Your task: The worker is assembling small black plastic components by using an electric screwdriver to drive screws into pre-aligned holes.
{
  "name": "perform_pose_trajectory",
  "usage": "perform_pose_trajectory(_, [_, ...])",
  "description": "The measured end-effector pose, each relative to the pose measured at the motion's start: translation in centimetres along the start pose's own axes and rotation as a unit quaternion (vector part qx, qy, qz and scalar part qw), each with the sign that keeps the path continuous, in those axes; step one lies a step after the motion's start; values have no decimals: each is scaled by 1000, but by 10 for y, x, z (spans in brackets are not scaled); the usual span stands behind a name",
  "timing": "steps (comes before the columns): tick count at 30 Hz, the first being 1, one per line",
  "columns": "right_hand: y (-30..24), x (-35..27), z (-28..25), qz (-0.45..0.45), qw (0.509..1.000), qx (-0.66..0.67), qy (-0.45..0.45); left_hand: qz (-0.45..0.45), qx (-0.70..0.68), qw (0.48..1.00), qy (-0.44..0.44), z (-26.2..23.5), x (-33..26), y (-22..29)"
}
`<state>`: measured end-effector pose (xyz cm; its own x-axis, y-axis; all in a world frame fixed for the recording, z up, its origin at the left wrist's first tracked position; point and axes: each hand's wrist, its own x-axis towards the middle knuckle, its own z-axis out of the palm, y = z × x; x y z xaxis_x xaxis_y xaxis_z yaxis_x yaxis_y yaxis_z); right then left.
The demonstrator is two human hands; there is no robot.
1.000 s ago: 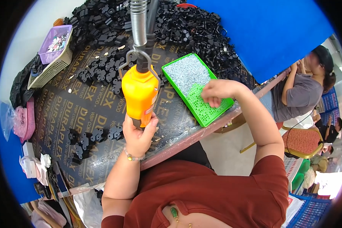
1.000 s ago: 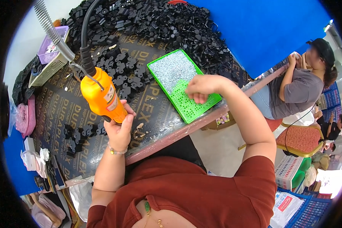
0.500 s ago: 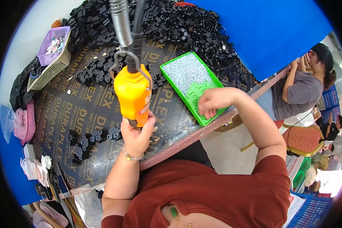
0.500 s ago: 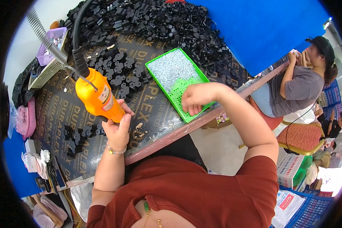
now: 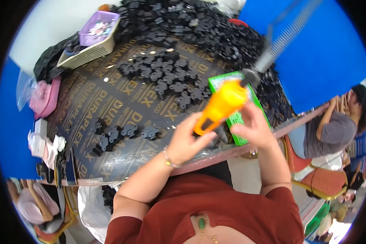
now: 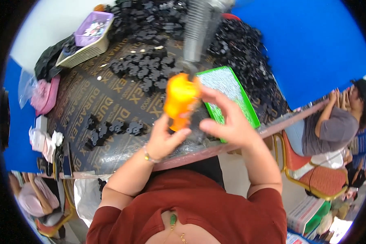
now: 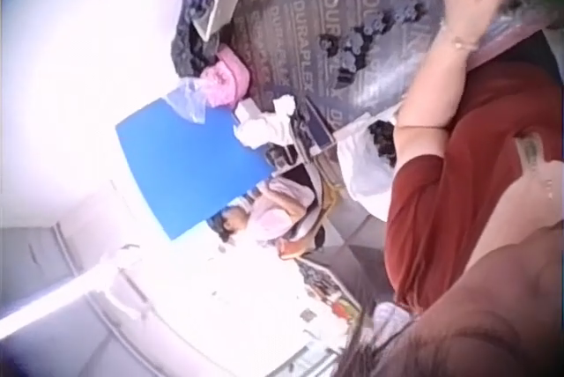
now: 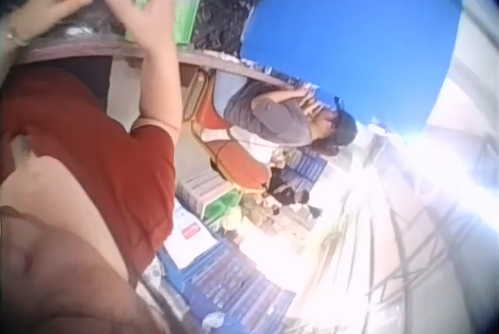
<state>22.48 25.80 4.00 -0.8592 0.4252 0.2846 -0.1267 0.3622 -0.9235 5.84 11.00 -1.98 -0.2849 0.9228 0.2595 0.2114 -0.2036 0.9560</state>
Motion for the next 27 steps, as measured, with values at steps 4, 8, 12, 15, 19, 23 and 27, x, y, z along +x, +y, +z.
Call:
perform_pose_trajectory(4, [-18, 5, 33, -34, 958, 283, -24, 111, 282, 947, -106, -10, -8, 30])
perform_pose_trajectory(8, [-14, -10, 8, -57, 975, 217, 9, 51, 540, 840, 4, -56, -34, 41])
perform_pose_trajectory(12, [-8, -13, -9, -82, 987, 96, 98, -6, 622, 783, 22, -94, -55, 14])
perform_pose_trajectory(15, [-2, -8, -16, -95, 975, 112, 165, 9, 614, 789, 13, -88, -56, 7])
perform_pose_trajectory(19, [10, -1, -20, -106, 957, 92, 254, 20, 427, 904, 22, -61, -50, 10])
perform_pose_trajectory(23, [24, -5, -23, -104, 940, 106, 306, 51, 316, 943, 86, -46, -44, 22])
perform_pose_trajectory(27, [24, -12, -21, -119, 929, 105, 334, 136, 322, 933, 83, -42, -42, 35])
